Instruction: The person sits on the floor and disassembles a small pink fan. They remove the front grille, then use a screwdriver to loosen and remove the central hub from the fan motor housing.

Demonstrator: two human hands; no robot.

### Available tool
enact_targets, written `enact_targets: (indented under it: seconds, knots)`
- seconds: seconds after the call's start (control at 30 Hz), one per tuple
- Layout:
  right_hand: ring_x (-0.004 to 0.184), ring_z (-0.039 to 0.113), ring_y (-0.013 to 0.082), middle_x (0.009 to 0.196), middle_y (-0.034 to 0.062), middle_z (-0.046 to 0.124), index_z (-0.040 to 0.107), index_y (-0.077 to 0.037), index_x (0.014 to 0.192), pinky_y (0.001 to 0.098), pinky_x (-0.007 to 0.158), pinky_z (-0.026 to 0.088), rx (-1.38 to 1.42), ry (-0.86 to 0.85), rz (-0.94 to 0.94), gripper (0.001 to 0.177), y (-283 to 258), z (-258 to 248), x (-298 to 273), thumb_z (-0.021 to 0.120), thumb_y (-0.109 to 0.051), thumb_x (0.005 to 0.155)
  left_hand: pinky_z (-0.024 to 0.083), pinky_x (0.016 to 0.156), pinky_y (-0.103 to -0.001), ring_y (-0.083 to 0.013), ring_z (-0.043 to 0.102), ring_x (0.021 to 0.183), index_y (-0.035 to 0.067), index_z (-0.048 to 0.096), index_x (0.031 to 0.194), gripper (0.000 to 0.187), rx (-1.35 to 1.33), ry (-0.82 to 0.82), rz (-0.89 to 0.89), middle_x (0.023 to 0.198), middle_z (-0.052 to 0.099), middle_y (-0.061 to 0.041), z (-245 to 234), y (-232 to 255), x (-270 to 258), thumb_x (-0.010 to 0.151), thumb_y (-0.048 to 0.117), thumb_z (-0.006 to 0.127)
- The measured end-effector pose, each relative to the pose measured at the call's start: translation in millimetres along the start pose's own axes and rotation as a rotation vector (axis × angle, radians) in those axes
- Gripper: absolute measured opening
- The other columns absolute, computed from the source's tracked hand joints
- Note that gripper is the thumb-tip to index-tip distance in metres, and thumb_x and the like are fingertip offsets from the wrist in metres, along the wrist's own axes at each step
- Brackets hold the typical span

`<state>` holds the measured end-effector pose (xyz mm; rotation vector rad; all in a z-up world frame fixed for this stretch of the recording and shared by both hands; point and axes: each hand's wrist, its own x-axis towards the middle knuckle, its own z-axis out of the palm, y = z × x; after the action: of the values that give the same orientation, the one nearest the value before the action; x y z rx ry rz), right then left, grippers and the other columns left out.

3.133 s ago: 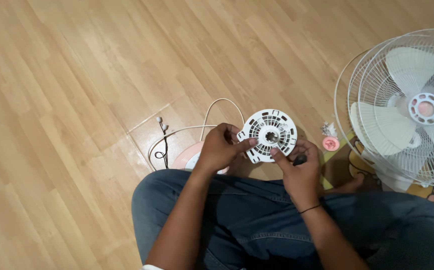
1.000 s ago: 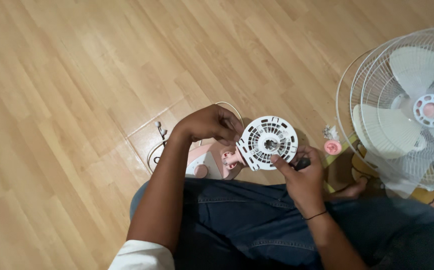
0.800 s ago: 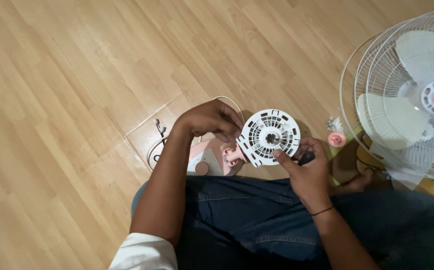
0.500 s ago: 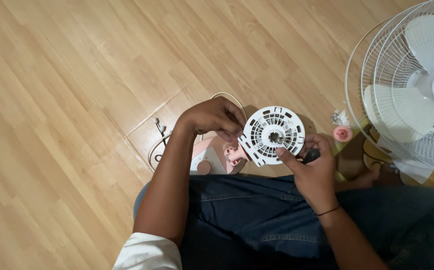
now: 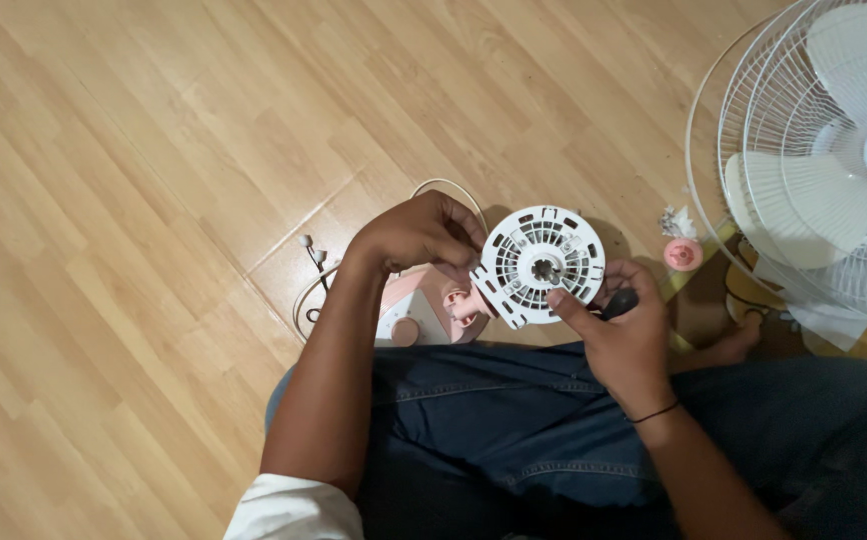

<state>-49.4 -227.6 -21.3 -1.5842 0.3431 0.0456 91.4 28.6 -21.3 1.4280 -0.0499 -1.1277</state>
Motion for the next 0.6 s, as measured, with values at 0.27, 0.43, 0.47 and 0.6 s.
enact_targets:
  seconds: [0.27, 0.43, 0.47, 0.6]
  knots:
    - [0.082, 0.065, 0.005, 0.094, 0.004, 0.07, 0.053, 0.0, 0.112, 0.0192, 0.075, 0.055, -0.055, 0.026, -0.015, 0.044, -4.3, 2.1, -0.9, 0.085, -0.011, 0.083, 0.064, 0.071, -0.03, -0.0171, 0.075, 0.076, -0.004, 0.07, 0.1, 0.023, 0.031, 0.017, 0.026, 0.087, 0.076, -0.011, -0.6, 3.1, -2.0, 0.078, -0.002, 0.076]
    - [0.07, 0.051, 0.0101, 0.088, 0.0026, 0.06, 0.054, -0.003, 0.116, 0.024, 0.059, 0.044, -0.028, 0.173, 0.053, 0.029, -34.7, -22.7, -11.1, 0.069, -0.011, 0.092, 0.061, 0.066, -0.027, -0.0141, 0.074, 0.073, -0.001, 0.07, 0.101, 0.023, 0.326, 0.25, 0.085, 0.084, 0.076, -0.009, 8.6, 26.5, -34.0, 0.079, 0.002, 0.071]
    - [0.067, 0.051, 0.0116, 0.088, 0.002, 0.063, 0.054, -0.004, 0.114, 0.0258, 0.055, 0.042, 0.092, 0.217, 0.138, 0.019, -42.7, -31.4, -12.5, 0.059, -0.012, 0.097, 0.06, 0.066, -0.028, -0.0141, 0.073, 0.074, -0.001, 0.07, 0.101, 0.023, 0.354, 0.306, 0.158, 0.084, 0.075, -0.009, 14.0, 32.9, -46.2, 0.078, 0.001, 0.072]
    - [0.078, 0.053, 0.017, 0.084, 0.006, 0.054, 0.054, -0.002, 0.104, 0.0327, 0.066, 0.046, 0.576, 0.135, 0.174, 0.01, -68.1, -67.9, -19.3, 0.049, -0.01, 0.102, 0.06, 0.069, -0.03, -0.0148, 0.073, 0.075, 0.001, 0.075, 0.094, 0.015, 0.513, 0.278, 0.35, 0.083, 0.077, -0.007, 64.0, 51.3, -107.0, 0.081, 0.001, 0.067]
